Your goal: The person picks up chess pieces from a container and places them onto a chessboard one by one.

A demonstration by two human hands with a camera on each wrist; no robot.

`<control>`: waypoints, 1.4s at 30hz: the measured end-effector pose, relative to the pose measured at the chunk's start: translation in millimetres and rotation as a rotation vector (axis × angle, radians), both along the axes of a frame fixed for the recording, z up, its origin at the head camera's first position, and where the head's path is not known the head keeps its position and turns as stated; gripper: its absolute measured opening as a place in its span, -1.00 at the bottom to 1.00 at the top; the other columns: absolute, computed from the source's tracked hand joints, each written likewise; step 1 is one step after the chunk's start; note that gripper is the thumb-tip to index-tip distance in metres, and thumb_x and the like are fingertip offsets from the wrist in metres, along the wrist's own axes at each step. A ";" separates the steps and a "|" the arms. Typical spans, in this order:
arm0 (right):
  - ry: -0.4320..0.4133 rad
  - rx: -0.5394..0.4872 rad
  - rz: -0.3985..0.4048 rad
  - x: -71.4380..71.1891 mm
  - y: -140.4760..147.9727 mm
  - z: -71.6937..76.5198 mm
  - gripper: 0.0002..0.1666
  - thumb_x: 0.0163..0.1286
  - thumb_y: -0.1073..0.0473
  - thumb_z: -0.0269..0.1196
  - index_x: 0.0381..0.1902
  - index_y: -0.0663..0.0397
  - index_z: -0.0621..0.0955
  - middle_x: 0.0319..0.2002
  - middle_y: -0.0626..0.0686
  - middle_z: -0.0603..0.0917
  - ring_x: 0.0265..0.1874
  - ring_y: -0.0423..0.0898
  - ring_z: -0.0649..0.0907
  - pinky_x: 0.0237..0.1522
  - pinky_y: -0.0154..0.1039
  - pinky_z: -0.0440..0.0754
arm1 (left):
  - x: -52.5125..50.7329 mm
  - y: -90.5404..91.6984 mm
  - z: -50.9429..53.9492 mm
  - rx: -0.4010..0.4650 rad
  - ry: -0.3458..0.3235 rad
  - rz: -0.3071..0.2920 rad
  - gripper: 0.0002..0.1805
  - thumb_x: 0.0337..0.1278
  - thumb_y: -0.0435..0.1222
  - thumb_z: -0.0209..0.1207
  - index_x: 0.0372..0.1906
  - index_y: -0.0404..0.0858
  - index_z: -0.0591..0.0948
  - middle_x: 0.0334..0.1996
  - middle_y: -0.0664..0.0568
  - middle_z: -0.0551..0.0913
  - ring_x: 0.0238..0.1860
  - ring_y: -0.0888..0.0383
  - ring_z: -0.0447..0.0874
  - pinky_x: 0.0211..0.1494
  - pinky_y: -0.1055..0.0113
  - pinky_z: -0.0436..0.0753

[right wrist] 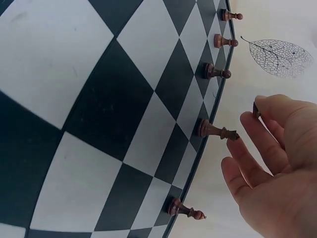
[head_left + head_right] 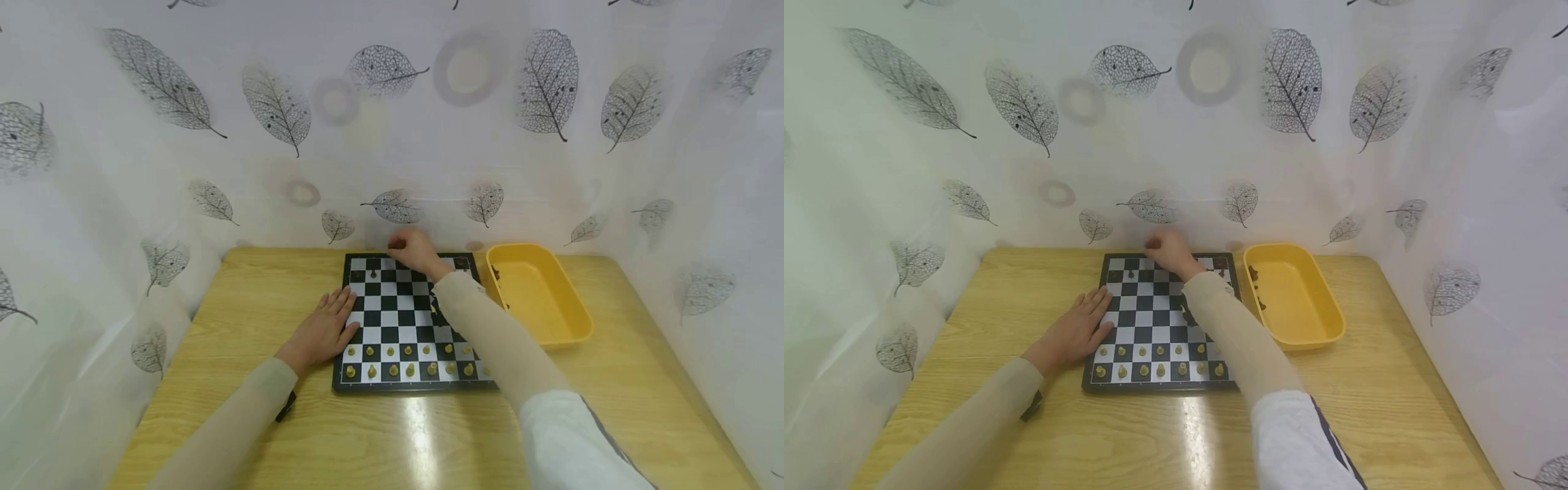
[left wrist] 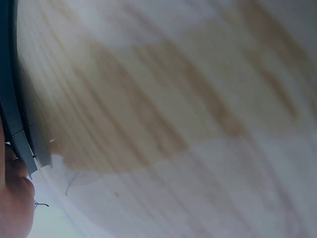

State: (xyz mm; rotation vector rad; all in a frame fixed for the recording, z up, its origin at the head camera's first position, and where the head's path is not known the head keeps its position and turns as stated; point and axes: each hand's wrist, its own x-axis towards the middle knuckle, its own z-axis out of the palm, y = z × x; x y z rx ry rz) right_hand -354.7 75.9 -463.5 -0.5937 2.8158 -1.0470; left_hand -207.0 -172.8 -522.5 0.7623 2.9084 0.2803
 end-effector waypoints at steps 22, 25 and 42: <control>-0.077 0.100 -0.021 -5.1 -10.8 -11.6 -0.77 0.46 0.17 0.38 -0.02 0.14 0.79 -0.03 0.12 0.82 -0.06 0.03 0.76 0.04 -0.10 0.75 | -0.6 -0.3 0.3 0.012 0.005 -0.006 -0.22 0.70 0.06 -0.20 0.68 -0.38 0.08 0.71 -0.24 -0.01 0.72 -0.21 -0.06 0.75 -0.14 0.01; -0.064 0.122 -0.018 -6.1 -11.8 -13.6 -0.78 0.45 0.18 0.39 -0.03 0.15 0.79 -0.04 0.12 0.83 -0.05 0.04 0.76 0.06 -0.10 0.74 | -1.2 0.0 0.8 0.009 0.006 -0.005 -0.22 0.71 0.07 -0.21 0.68 -0.37 0.07 0.71 -0.23 -0.02 0.73 -0.21 -0.07 0.76 -0.13 0.00; -0.088 0.172 -0.054 -4.4 -13.9 -19.7 -0.80 0.46 0.18 0.38 -0.05 0.16 0.78 -0.03 0.13 0.81 -0.05 0.04 0.74 0.06 -0.08 0.73 | 0.4 0.7 0.7 -0.001 0.005 0.005 -0.22 0.70 0.08 -0.22 0.68 -0.36 0.08 0.71 -0.22 -0.02 0.73 -0.19 -0.06 0.75 -0.13 0.01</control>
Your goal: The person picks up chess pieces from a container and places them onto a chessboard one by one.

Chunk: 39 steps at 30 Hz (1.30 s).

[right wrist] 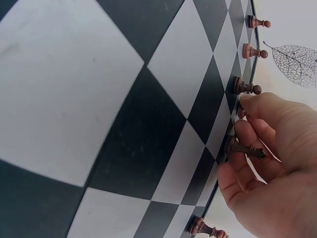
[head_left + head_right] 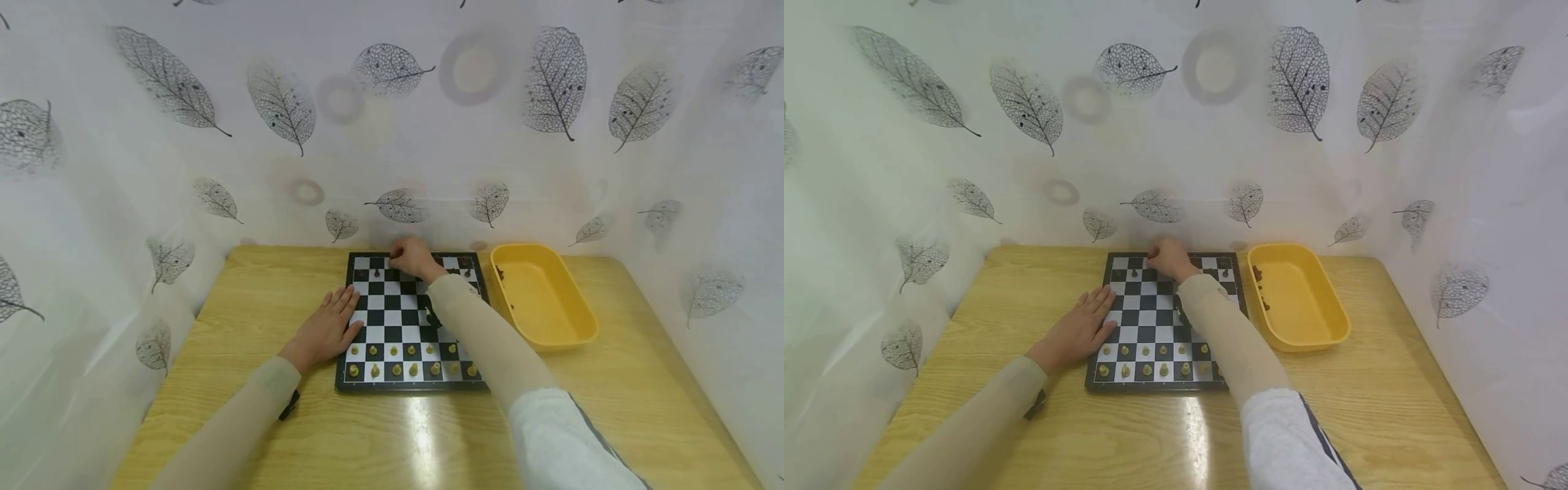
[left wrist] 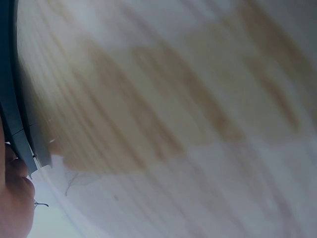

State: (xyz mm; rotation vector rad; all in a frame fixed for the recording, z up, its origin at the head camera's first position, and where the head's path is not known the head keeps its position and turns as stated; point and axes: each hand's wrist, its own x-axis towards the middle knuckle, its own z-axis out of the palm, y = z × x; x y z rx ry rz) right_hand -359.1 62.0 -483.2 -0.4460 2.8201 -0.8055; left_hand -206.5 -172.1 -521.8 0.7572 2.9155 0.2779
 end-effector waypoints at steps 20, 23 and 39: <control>-0.029 -0.042 -0.028 4.5 4.4 1.7 -0.81 0.45 0.16 0.40 -0.11 0.17 0.78 -0.09 0.13 0.80 -0.14 0.00 0.70 -0.06 -0.11 0.71 | -2.4 1.8 -2.0 -0.004 0.010 -0.013 -0.22 0.70 0.09 -0.24 0.69 -0.34 0.07 0.72 -0.21 -0.03 0.73 -0.18 -0.08 0.76 -0.11 0.01; -0.045 -0.048 -0.026 5.2 5.2 4.5 -0.79 0.45 0.15 0.39 -0.09 0.18 0.77 -0.07 0.14 0.80 -0.11 0.02 0.71 -0.04 -0.10 0.71 | -2.4 2.1 -1.7 0.000 0.014 -0.015 -0.22 0.70 0.09 -0.23 0.68 -0.35 0.08 0.71 -0.21 -0.02 0.73 -0.18 -0.07 0.76 -0.12 0.01; -0.010 -0.142 0.094 7.4 30.3 58.4 -0.53 0.49 0.17 0.33 0.26 0.31 0.66 0.13 0.28 0.71 0.12 0.16 0.68 0.18 0.05 0.69 | -0.7 0.0 -2.2 -0.022 0.003 0.002 -0.21 0.69 0.09 -0.21 0.69 -0.34 0.06 0.72 -0.20 -0.05 0.74 -0.18 -0.09 0.76 -0.11 0.00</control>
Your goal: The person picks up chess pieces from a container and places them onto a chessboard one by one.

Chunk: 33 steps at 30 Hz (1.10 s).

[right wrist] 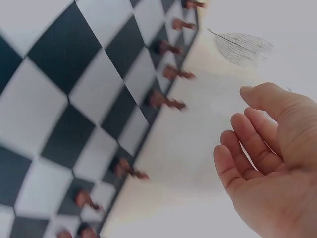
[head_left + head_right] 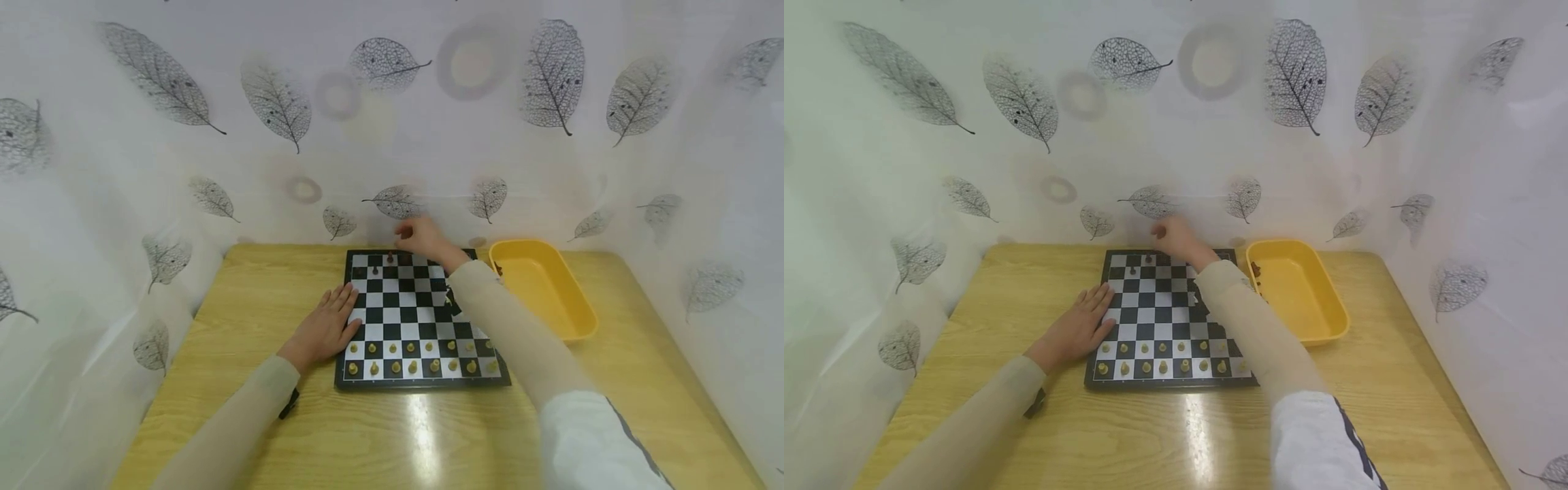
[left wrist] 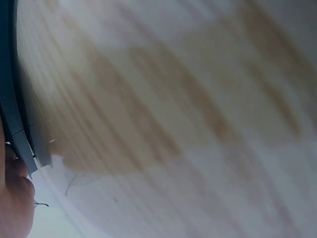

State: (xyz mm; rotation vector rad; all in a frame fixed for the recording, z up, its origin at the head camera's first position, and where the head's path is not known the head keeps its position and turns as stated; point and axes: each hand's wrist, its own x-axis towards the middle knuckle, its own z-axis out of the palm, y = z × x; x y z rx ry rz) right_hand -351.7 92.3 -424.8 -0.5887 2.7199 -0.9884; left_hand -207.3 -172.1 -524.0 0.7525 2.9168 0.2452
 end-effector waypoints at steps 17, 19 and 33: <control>0.136 -0.059 -0.264 30.2 135.5 19.3 -0.62 0.51 0.04 0.34 0.08 0.21 0.73 -0.03 0.25 0.77 -0.06 0.12 0.68 -0.08 -0.15 0.64 | -0.8 -0.3 -0.9 0.004 -0.004 -0.009 -0.21 0.69 0.08 -0.22 0.68 -0.37 0.06 0.72 -0.23 -0.04 0.73 -0.21 -0.09 0.76 -0.14 -0.02; 0.130 -0.058 -0.289 31.6 147.2 15.2 -0.62 0.51 0.02 0.35 0.06 0.21 0.74 -0.03 0.24 0.77 -0.07 0.10 0.68 -0.10 -0.23 0.63 | -0.7 -0.5 -1.2 0.005 -0.004 -0.008 -0.21 0.69 0.08 -0.22 0.68 -0.37 0.06 0.72 -0.23 -0.05 0.73 -0.21 -0.09 0.76 -0.14 -0.02; -0.014 -0.034 -0.383 35.1 193.3 -22.3 -0.55 0.60 0.03 0.24 0.14 0.34 0.67 0.13 0.36 0.71 0.07 0.20 0.65 0.19 0.00 0.66 | -0.4 -0.6 0.4 0.001 -0.011 -0.010 -0.20 0.69 0.09 -0.23 0.69 -0.37 0.05 0.72 -0.22 -0.05 0.73 -0.20 -0.09 0.76 -0.13 -0.01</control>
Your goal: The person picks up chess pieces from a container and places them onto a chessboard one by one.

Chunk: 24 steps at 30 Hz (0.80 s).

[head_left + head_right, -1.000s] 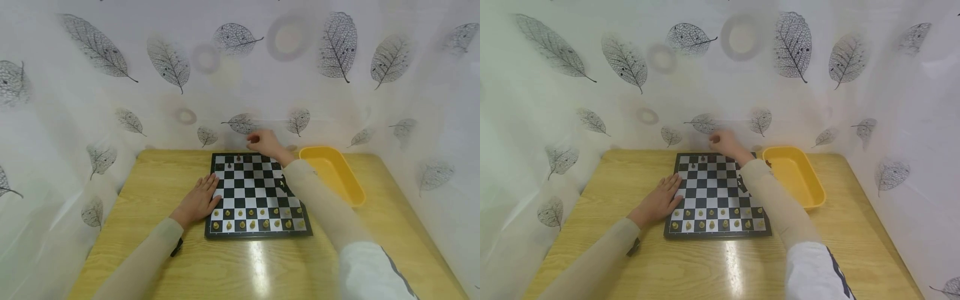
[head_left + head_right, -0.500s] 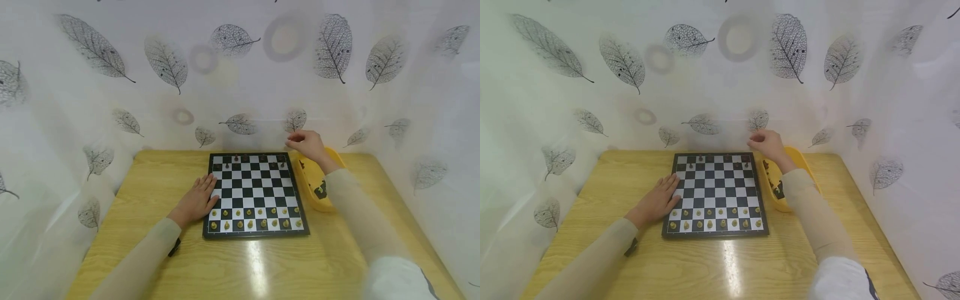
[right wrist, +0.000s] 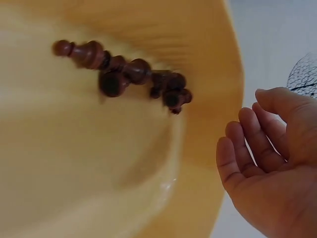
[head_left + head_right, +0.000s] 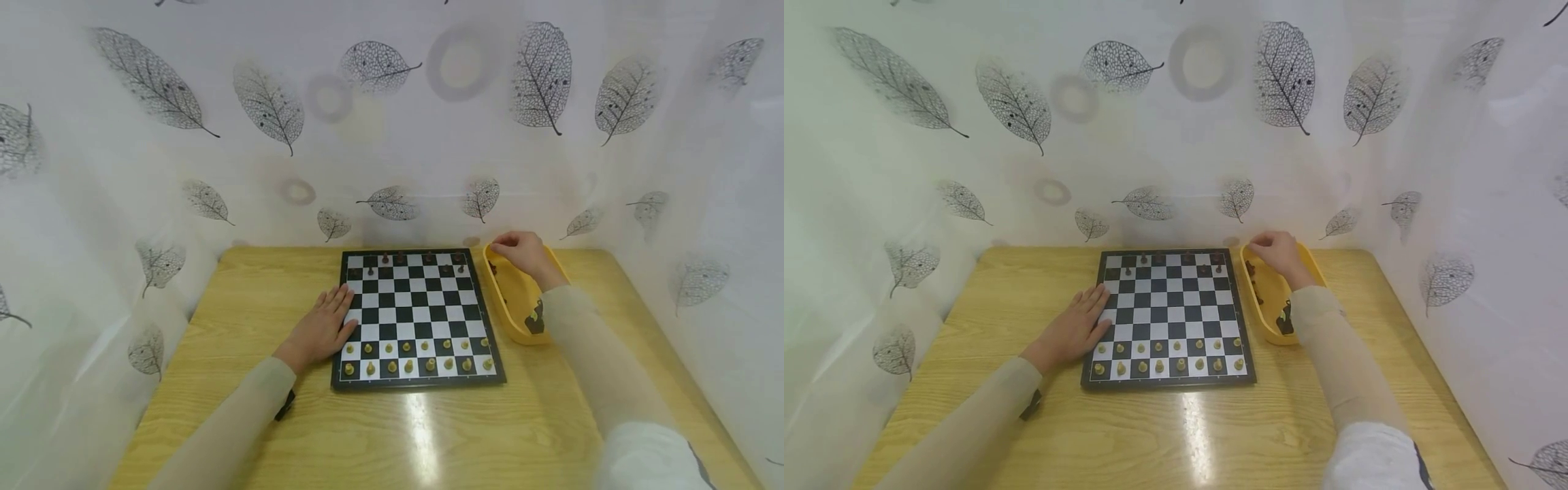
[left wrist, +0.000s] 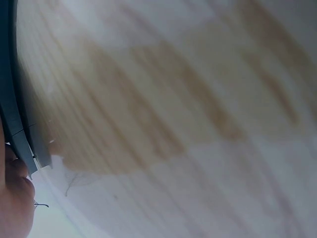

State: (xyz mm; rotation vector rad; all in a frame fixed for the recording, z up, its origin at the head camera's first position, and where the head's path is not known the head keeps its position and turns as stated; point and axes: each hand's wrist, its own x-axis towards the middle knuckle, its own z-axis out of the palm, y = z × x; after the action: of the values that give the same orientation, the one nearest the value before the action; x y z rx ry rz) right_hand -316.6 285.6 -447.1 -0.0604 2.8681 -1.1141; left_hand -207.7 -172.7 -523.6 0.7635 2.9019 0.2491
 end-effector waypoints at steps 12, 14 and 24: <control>-0.155 0.104 0.015 -5.8 10.4 -15.8 -0.51 0.60 0.03 0.22 0.20 0.36 0.66 0.17 0.38 0.68 0.07 0.22 0.60 0.31 0.17 0.60 | -0.8 -2.1 0.1 0.000 0.003 0.006 -0.21 0.69 0.09 -0.23 0.69 -0.36 0.05 0.72 -0.22 -0.06 0.73 -0.19 -0.10 0.76 -0.13 -0.02; -0.168 0.125 0.035 -7.2 11.4 -17.9 -0.53 0.59 0.05 0.23 0.17 0.36 0.68 0.14 0.37 0.70 0.05 0.21 0.61 0.29 0.17 0.60 | -0.9 -1.9 0.1 0.004 0.003 0.004 -0.21 0.69 0.09 -0.22 0.69 -0.36 0.05 0.72 -0.22 -0.05 0.73 -0.20 -0.10 0.76 -0.14 -0.01; -0.130 0.232 0.126 -17.2 11.7 -27.7 -0.60 0.51 0.14 0.27 0.04 0.42 0.73 -0.06 0.34 0.79 -0.18 0.12 0.67 -0.15 -0.23 0.62 | -0.7 -0.4 -0.9 0.011 -0.002 -0.002 -0.20 0.70 0.10 -0.23 0.69 -0.36 0.05 0.72 -0.23 -0.04 0.73 -0.20 -0.09 0.75 -0.14 -0.01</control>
State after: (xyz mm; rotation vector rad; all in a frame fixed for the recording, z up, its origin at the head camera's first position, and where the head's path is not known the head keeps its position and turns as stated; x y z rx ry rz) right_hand -333.8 297.3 -474.8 -0.1481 2.8101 -0.7302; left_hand -208.3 -173.1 -524.5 0.7668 2.9002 0.2660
